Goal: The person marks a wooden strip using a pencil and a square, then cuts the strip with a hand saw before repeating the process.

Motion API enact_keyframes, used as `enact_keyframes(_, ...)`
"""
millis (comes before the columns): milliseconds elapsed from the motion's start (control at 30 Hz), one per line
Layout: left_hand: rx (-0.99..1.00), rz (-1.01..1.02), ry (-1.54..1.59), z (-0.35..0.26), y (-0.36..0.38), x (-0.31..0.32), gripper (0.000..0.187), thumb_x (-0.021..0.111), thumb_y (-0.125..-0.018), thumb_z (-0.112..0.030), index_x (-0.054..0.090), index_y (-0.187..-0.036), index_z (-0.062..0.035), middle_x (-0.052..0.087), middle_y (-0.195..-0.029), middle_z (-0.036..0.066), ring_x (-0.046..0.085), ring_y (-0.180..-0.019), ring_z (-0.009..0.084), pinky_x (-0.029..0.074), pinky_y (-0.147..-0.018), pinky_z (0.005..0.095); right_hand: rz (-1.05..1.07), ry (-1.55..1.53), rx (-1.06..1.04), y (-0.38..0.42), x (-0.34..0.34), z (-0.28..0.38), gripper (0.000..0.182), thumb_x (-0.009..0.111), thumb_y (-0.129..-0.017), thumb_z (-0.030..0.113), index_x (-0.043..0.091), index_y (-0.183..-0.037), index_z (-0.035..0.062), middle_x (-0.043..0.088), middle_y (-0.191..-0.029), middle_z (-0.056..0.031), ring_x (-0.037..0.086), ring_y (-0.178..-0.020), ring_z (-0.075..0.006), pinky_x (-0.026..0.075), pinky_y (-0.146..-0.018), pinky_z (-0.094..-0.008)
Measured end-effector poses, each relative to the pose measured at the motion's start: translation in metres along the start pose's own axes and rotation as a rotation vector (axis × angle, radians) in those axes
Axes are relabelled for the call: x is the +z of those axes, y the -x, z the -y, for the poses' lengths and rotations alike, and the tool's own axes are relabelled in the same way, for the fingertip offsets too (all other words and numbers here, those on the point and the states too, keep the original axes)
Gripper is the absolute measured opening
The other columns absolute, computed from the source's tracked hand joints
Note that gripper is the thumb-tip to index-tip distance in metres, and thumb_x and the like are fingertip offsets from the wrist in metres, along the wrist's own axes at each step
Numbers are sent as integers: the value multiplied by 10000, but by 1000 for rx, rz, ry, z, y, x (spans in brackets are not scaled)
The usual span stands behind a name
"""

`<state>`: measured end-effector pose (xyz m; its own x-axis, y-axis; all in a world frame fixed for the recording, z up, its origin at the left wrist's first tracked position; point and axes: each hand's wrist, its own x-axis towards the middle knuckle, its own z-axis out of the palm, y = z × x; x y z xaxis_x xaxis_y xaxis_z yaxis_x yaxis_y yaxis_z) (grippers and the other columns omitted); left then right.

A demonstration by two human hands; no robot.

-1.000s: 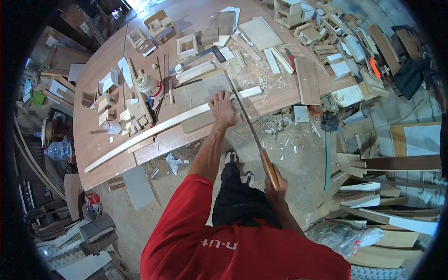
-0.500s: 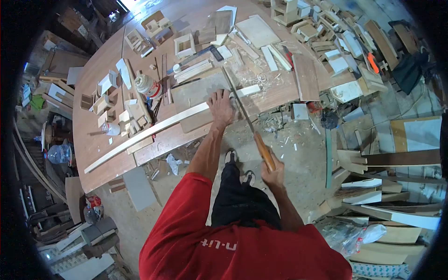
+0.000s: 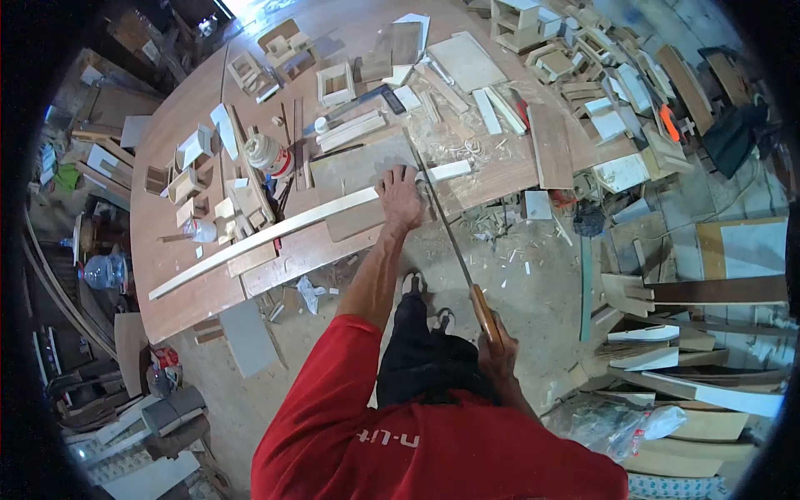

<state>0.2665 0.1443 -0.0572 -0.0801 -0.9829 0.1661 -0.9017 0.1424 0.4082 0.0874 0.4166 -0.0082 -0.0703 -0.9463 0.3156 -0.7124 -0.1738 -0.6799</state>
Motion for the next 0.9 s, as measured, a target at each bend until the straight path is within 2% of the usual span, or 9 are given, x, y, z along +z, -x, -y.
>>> enact_keyframes(133, 35, -43, 42, -4, 3, -4, 445, 587, -678, -112, 501, -1113, -79, 471, -1161, 143, 414, -1095, 362, 285, -926, 505, 157, -209, 294, -50, 18, 7, 471, 556, -799, 85, 507, -1245, -56, 636, -959, -242, 660, -710, -341, 532, -625, -372)
enact_keyframes(300, -11, 25, 35, -4, -3, -6, 430, 604, -688, -120, 516, -1107, -88, 472, -1167, 137, 409, -1119, 359, 274, -960, 502, -40, -197, 86, -25, 26, -7, 464, 557, -792, 76, 516, -1242, -33, 637, -880, -226, 657, -682, -336, 530, -640, -363)
enact_keyframes(467, -11, 33, 48, -11, 1, -16, 457, 611, -674, -115, 520, -1121, -95, 468, -1186, 139, 411, -1131, 363, 276, -978, 515, 25, -204, 257, -42, 24, 7, 465, 540, -800, 78, 512, -1257, -3, 633, -870, -233, 674, -714, -314, 537, -653, -353)
enact_keyframes(500, -6, 7, 18, -10, -1, -14, 476, 619, -660, -110, 517, -1125, -94, 467, -1191, 139, 413, -1129, 364, 279, -983, 511, 172, -253, 416, -57, 22, 11, 453, 532, -805, 71, 521, -1256, 29, 634, -894, -235, 687, -754, -303, 539, -665, -358)
enact_keyframes(600, 11, 11, 22, -3, 1, -7, 494, 622, -649, -100, 513, -1130, -88, 468, -1191, 137, 415, -1128, 360, 290, -969, 503, 7, -318, 293, -29, 24, 5, 473, 536, -796, 62, 516, -1267, 32, 620, -823, -227, 673, -684, -295, 525, -623, -361)
enact_keyframes(733, 4, 25, -9, -3, 0, -4, 498, 628, -642, -79, 511, -1126, -82, 471, -1194, 130, 417, -1129, 354, 300, -940, 499, 52, -263, 267, -1, -11, 28, 479, 539, -792, 70, 515, -1268, 20, 613, -794, -226, 658, -642, -299, 519, -602, -367)
enact_keyframes(800, 33, -23, 2, -6, -1, -2, 501, 630, -637, -70, 511, -1123, -86, 471, -1193, 130, 417, -1129, 351, 296, -946, 501, 106, -253, 402, -37, 15, 12, 498, 529, -799, 68, 491, -1293, 10, 639, -894, -216, 674, -731, -292, 528, -648, -375)
enact_keyframes(833, 15, -36, -19, -6, 3, -2, 449, 620, -662, -83, 523, -1100, -97, 483, -1172, 122, 420, -1121, 338, 292, -956, 486, 163, -230, 363, -50, 26, 6, 527, 530, -807, 66, 465, -1329, 37, 637, -1044, -199, 676, -873, -287, 524, -731, -399)
enact_keyframes(900, 13, -56, -40, -8, -5, -4, 398, 609, -687, -96, 535, -1077, -109, 495, -1152, 115, 422, -1113, 325, 289, -965, 471, 137, -172, 311, -36, 27, -2, 544, 540, -806, 69, 452, -1341, 39, 628, -1088, -192, 670, -896, -285, 517, -752, -408)
